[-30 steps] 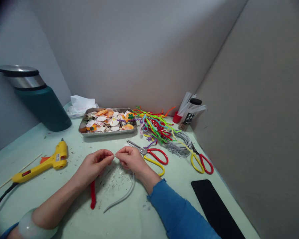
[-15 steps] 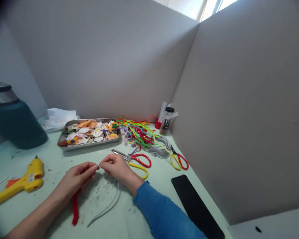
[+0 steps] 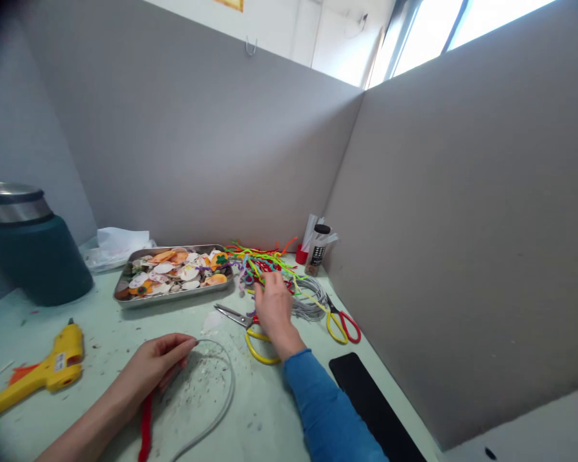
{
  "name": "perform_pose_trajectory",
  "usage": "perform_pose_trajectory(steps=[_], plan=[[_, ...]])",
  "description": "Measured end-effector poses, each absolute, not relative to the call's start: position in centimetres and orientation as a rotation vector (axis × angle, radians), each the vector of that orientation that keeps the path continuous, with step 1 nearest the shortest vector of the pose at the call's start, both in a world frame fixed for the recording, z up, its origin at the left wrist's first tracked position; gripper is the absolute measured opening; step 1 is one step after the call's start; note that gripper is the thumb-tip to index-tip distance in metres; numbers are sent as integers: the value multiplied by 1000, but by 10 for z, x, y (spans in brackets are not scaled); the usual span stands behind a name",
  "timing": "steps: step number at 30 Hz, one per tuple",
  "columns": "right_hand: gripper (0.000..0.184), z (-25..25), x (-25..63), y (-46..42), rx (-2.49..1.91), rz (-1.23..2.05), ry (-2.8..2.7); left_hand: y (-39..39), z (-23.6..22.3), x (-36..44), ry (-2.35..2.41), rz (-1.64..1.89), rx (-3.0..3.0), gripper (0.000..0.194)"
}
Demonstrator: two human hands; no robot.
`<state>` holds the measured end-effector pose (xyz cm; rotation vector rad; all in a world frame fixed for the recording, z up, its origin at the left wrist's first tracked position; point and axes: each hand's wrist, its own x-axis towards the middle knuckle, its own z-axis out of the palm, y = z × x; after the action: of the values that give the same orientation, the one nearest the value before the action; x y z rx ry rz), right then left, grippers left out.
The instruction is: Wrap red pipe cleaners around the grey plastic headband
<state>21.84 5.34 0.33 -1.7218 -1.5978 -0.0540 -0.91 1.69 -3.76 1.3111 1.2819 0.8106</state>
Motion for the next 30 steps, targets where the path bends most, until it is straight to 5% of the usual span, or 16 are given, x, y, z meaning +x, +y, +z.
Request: perform_pose_trajectory(steps=[7,21,30], plan=[[11,7,263,66,-1995,22,-1511,17,-37,-9,1277,797,1341,46],[49,27,287,77,-1425,303,-1025,17,-37,-9,1277,772,1331,45],[17,30,292,70,-1450,216,-1081,18,-40,-9,1281,747,1343,48]])
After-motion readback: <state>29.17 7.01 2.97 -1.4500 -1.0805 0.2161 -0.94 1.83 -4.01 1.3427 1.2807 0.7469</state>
